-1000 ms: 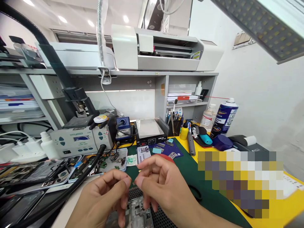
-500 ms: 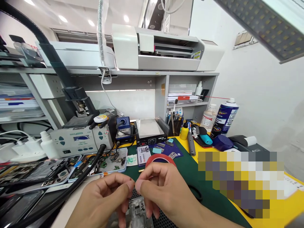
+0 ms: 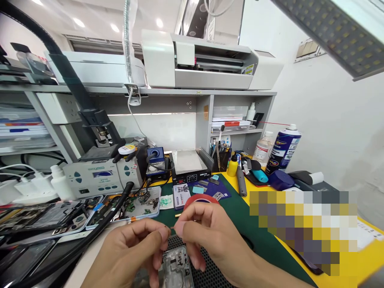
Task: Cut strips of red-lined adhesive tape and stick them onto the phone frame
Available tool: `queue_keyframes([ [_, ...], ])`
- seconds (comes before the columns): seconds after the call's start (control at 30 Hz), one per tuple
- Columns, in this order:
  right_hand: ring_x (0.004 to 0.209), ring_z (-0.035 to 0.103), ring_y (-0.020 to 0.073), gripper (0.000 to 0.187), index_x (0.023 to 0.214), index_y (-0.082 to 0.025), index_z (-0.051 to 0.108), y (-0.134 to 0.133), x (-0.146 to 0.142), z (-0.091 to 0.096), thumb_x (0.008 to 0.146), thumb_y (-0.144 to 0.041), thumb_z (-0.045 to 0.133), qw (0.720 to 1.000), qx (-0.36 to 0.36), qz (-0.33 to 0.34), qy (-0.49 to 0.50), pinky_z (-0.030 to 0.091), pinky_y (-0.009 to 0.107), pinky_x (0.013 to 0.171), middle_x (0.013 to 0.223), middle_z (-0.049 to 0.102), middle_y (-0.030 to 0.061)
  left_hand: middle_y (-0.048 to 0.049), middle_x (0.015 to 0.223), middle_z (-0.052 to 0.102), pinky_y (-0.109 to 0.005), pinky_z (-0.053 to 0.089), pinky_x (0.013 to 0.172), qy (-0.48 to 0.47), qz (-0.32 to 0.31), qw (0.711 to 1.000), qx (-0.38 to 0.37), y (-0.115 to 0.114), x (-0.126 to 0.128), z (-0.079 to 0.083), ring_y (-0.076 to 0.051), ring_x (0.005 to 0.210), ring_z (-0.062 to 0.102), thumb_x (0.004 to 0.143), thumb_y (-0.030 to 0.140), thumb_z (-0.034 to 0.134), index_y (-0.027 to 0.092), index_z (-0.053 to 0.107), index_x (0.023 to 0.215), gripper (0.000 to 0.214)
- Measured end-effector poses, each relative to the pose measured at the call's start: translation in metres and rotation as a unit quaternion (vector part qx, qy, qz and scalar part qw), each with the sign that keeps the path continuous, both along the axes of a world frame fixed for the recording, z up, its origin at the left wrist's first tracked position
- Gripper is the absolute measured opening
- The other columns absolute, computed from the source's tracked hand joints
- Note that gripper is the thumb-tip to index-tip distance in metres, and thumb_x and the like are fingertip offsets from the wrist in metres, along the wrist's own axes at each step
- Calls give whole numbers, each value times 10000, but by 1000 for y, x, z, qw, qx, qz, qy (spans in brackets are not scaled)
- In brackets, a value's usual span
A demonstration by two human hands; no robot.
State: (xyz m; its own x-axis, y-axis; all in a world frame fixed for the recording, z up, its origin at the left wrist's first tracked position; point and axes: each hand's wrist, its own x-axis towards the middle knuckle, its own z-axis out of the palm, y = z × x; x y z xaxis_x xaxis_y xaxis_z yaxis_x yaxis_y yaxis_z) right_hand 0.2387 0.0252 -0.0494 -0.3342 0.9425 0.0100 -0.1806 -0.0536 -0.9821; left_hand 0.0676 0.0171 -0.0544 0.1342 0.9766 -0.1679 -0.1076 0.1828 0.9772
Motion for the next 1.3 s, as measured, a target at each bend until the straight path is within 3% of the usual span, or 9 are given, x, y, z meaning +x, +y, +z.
queue_keyframes([
  [0.1,415,445,51,216,873,-180,637,-4,-1,-4,842,-357,759,998,44,-21,-29,354,154,395,551,528,-70,16,447,581,-173,366,334,-22,-2,1000,-2,2,-1,-4,-86,309,505,716,366,745,150,702,619,241],
  [0.17,537,510,65,218,951,-199,634,-8,-4,-7,836,-316,776,993,78,-59,-61,428,161,482,701,604,-40,5,480,606,-189,397,327,-53,-5,999,-1,4,-2,-7,-97,312,515,727,373,737,152,721,648,236],
  [0.27,625,562,81,202,952,-201,625,-10,-9,-7,855,-319,758,987,99,-87,-96,486,179,553,839,652,-4,-14,524,634,-196,424,320,-85,-12,996,-2,5,-3,-12,-94,314,506,759,385,719,147,752,697,249],
  [0.47,454,540,59,285,932,-190,579,-6,-7,0,839,-387,763,996,41,-51,-55,417,134,367,694,604,-52,-25,563,644,-200,453,338,-69,-26,997,-8,3,-4,-11,-92,342,506,792,408,700,144,757,736,277],
  [0.63,438,514,35,222,958,-180,575,-6,-5,-3,876,-316,730,998,41,-22,-36,430,120,381,692,592,-66,-11,551,613,-217,479,367,-59,-43,997,3,1,-4,-5,-113,414,516,741,460,726,140,754,765,322],
  [0.83,433,513,26,198,979,-174,584,-6,-7,-4,875,-269,721,998,37,-17,-43,418,114,383,739,610,-52,21,479,592,-177,412,375,36,-16,999,22,-3,-1,0,-87,346,528,708,404,755,140,728,702,265],
  [1.0,493,548,28,217,1028,-194,618,-7,-4,0,870,-279,741,997,57,-40,-44,423,109,419,842,643,-22,21,459,584,-177,396,350,-2,-1,1000,-3,0,0,0,-82,319,506,686,359,754,147,703,627,226],
  [1.1,485,517,36,183,967,-191,662,-8,0,-2,874,-327,741,994,85,-71,-23,399,101,412,690,601,-45,4,502,612,-195,402,340,-29,8,1000,-8,2,-1,-3,-86,319,501,712,337,723,146,723,639,205],
  [1.3,372,457,43,231,808,-156,675,-5,-3,-7,837,-365,769,999,34,4,-10,351,122,351,501,541,-63,-21,585,657,-210,435,335,-66,26,997,-4,3,-2,-6,-84,331,498,716,350,740,138,755,667,218],
])
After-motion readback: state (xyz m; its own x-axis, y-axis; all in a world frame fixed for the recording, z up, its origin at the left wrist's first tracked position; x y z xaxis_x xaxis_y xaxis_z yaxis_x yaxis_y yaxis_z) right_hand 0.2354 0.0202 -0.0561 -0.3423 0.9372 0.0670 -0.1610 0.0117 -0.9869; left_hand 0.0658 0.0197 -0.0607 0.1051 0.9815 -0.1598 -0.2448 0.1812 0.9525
